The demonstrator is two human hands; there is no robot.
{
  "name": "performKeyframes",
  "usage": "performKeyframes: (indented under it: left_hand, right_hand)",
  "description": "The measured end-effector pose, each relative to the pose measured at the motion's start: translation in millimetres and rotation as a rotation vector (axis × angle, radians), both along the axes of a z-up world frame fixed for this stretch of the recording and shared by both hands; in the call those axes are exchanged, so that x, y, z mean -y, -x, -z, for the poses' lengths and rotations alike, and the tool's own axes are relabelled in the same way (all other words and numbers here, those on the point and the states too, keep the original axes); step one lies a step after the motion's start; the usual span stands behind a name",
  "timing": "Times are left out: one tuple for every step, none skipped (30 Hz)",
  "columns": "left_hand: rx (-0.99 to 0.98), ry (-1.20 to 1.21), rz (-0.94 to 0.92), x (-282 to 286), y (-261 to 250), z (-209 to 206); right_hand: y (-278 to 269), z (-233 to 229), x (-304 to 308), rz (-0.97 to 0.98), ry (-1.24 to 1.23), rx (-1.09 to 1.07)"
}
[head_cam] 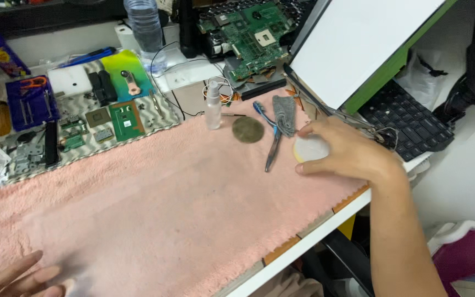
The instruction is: The person wipes a transparent glass panel using a series of cleaning tools including a rough scouring pad, a circular sponge, a spray bottle, and a small brush.
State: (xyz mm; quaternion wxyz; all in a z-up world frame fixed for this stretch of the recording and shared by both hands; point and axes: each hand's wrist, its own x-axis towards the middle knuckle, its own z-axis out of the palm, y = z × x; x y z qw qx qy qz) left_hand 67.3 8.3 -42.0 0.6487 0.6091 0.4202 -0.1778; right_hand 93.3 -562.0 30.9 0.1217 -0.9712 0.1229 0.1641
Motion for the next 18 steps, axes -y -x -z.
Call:
performKeyframes:
  left_hand:
    - [-0.011, 0.011, -0.001, -6.1, -3.4, 10.9]
    - [-0.024, 0.022, -0.028, -16.0, 2.0, 22.4]
    - [-0.021, 0.02, -0.052, -8.3, 11.1, 19.1]
    - [0.15, -0.065, 0.047, -5.7, 27.6, 14.3]
    - [0.317, -0.137, 0.153, -4.5, 42.7, 9.9]
    - [0.308, -0.155, 0.103, 7.0, 48.8, -8.0]
    - [0.33, -0.079, 0.051, 17.9, 52.1, -24.9]
    - [0.355, 0.0, 0.001, 31.0, 51.9, -40.1]
    - [0.35, -0.016, -0.046, 27.0, 55.7, -43.5]
    - [0.33, -0.064, 0.015, 24.9, 56.7, -45.6]
    - [0.306, -0.111, 0.078, 23.3, 56.8, -47.5]
    - [0.301, -0.108, 0.052, 19.9, 58.0, -45.0]
    - [0.324, -0.109, 0.062, 17.3, 58.7, -42.5]
    - [0.35, -0.104, 0.08, 16.7, 57.0, -39.6]
    - [0.348, -0.097, 0.062, 17.5, 58.8, -48.1]
    - [0.327, -0.192, 0.096, 17.2, 59.5, -56.3]
    - [0.304, -0.287, 0.13, 16.6, 59.9, -64.6]
    - [0.3, -0.285, 0.117, 14.6, 60.9, -57.6]
  right_hand:
    - [-2.4, 22.3, 17.5, -0.13, -0.021, 0.114]
    - [-12.5, 45.1, 30.2, -0.285, -0.043, 0.227]
    - [-7.7, 45.0, 37.9, -0.309, -0.047, 0.229]
    - [-11.5, 47.6, 39.5, -0.295, -0.016, 0.199]
    - [-16.6, 50.6, 38.9, -0.281, 0.017, 0.172]
    - [-15.0, 49.0, 37.4, -0.332, 0.001, 0.169]
    - [-15.0, 47.9, 36.2, -0.278, 0.08, 0.168]
    - [-15.5, 45.9, 38.7, -0.22, 0.161, 0.172]
    - [-13.5, 38.8, 21.8, -0.269, 0.15, 0.172]
    - [-6.4, 29.3, 9.5, -0.194, 0.104, 0.187]
    - [0.2, 19.9, -1.1, -0.118, 0.057, 0.201]
    - [2.2, 20.0, -18.2, -0.144, 0.061, 0.198]
    - [4.4, 20.3, -34.1, -0.341, -0.088, 0.267]
    - [9.3, 18.8, -47.0, -0.524, -0.242, 0.343]
    - [16.3, 14.1, -78.7, -0.542, -0.235, 0.337]
    - [24.0, 10.8, -111.0, -0.592, -0.315, 0.327]
    - [32.3, 7.9, -143.1, -0.64, -0.396, 0.315]
    - [32.2, 8.8, -164.2, -0.653, -0.396, 0.309]
